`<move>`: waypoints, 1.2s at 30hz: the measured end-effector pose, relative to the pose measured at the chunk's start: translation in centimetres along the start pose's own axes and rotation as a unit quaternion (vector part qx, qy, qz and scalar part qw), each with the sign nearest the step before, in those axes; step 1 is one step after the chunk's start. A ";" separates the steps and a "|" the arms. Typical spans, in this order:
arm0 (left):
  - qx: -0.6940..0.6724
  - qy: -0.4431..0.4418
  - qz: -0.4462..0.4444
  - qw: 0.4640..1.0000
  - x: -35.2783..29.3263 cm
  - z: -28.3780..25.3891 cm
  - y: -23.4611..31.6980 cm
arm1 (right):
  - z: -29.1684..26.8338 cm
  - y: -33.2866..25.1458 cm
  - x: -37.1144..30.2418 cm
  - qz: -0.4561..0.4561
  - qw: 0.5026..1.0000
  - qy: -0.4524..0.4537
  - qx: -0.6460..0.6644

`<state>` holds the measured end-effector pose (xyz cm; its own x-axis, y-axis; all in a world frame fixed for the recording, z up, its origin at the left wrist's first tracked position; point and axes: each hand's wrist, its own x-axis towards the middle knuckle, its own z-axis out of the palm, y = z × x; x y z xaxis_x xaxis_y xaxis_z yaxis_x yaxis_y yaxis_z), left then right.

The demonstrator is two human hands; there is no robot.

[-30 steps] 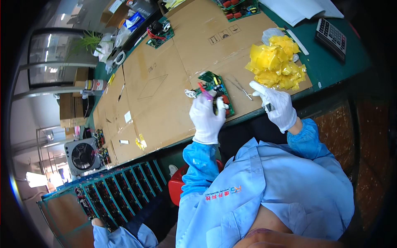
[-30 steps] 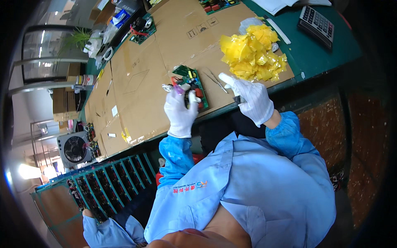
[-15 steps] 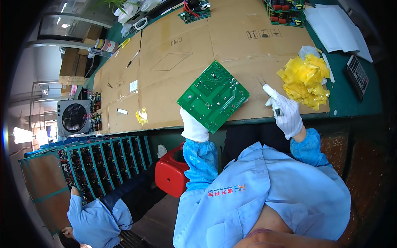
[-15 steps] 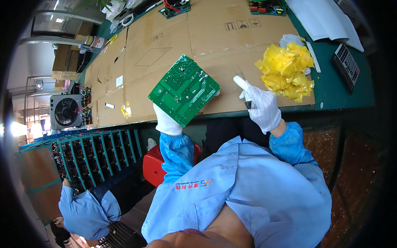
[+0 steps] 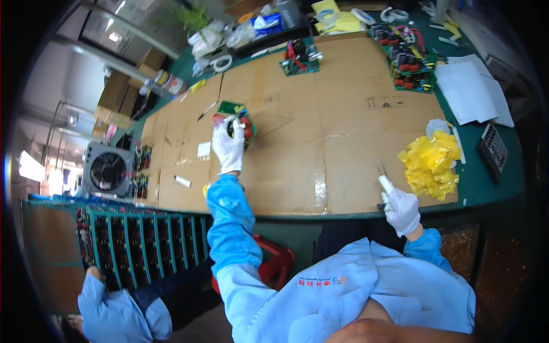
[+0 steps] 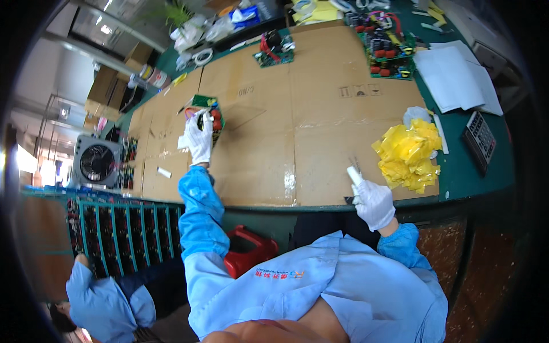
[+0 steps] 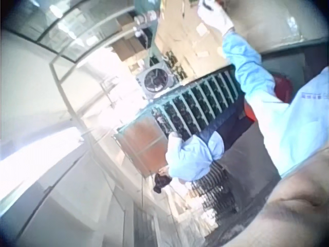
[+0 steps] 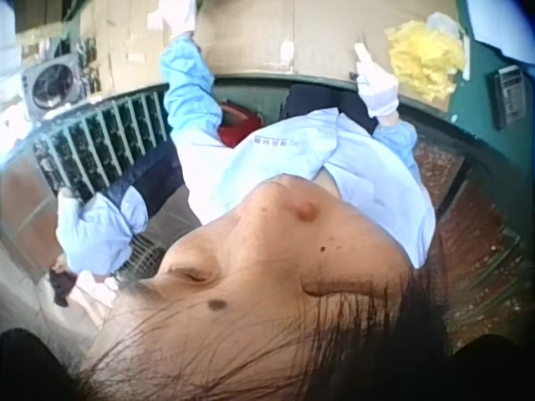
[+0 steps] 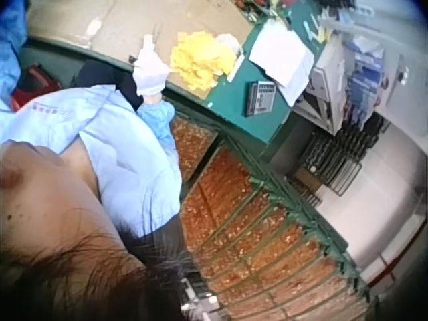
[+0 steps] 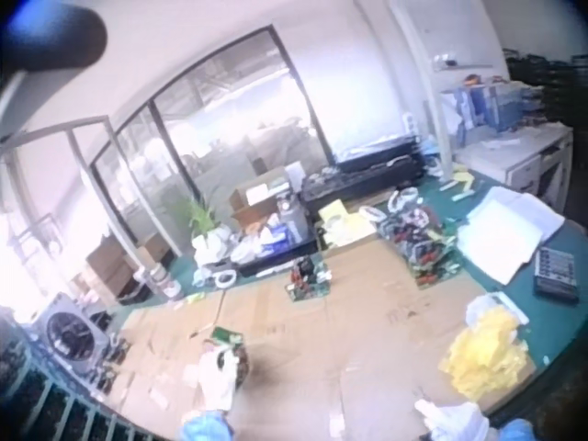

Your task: The person assembles electronic components, yellow plastic spacers, capacitors, and wires onto a printed circuit board. This is done by hand and with pliers to secure the components and wiring.

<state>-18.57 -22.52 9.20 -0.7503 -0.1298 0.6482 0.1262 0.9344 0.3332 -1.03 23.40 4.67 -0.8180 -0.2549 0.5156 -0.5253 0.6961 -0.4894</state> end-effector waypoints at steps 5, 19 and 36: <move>0.287 -0.151 0.127 0.937 3.7 1.9 -5.0 | 0.4 1.0 -0.4 -0.008 0.997 -0.028 -0.074; -0.078 -0.030 0.361 0.929 7.8 14.0 27.1 | 0.1 0.1 -0.2 0.010 0.992 -0.033 -0.124; 0.003 -0.222 0.325 0.919 12.6 32.2 43.1 | 2.0 2.3 -1.8 -0.003 0.997 0.007 -0.071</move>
<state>-43.49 26.82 9.75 -0.7094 0.6028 0.3652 0.6382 0.7693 -0.0300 -1.29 24.11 1.17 -0.8107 -0.2505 0.5291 -0.4912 0.7828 -0.3821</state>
